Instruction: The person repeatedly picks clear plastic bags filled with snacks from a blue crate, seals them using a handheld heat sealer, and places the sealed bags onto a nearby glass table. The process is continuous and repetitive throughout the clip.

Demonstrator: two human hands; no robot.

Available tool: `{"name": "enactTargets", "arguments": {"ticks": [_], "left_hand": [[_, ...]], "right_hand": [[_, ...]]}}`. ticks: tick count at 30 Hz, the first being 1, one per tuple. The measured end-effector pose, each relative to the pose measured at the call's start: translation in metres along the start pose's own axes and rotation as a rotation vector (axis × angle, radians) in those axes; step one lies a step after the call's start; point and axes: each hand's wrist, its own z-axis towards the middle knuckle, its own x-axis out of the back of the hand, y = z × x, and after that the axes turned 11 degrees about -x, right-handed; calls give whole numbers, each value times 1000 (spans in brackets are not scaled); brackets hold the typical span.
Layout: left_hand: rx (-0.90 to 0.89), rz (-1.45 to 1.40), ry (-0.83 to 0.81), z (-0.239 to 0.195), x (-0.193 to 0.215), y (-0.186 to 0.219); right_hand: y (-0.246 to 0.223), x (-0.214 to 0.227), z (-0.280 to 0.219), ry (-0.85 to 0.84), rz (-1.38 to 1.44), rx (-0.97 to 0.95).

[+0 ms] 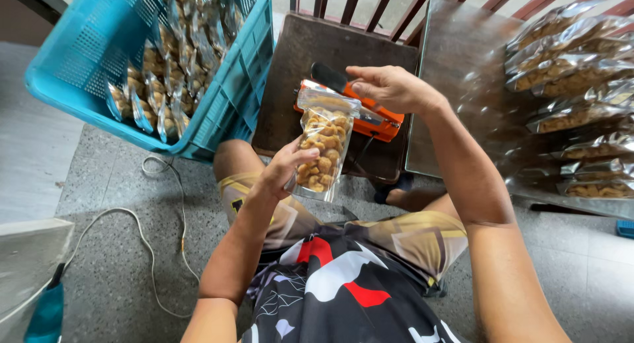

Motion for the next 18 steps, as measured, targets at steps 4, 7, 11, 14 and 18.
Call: {"name": "enactTargets", "arguments": {"ticks": [4, 7, 11, 14, 18], "left_hand": [[-116, 3, -45, 0, -5, 9], [-190, 60, -60, -2, -3, 23], [-303, 345, -62, -9, 9, 86], [-613, 1234, -15, -11, 19, 165], [-306, 1665, 238, 1, 20, 252]], "right_hand": [[-42, 9, -4, -110, 60, -56], [-78, 12, 0, -30, -142, 116], [-121, 15, 8, -9, -257, 390], [-159, 4, 38, 176, -434, 828], [-223, -17, 112, 275, -529, 1070]]}}
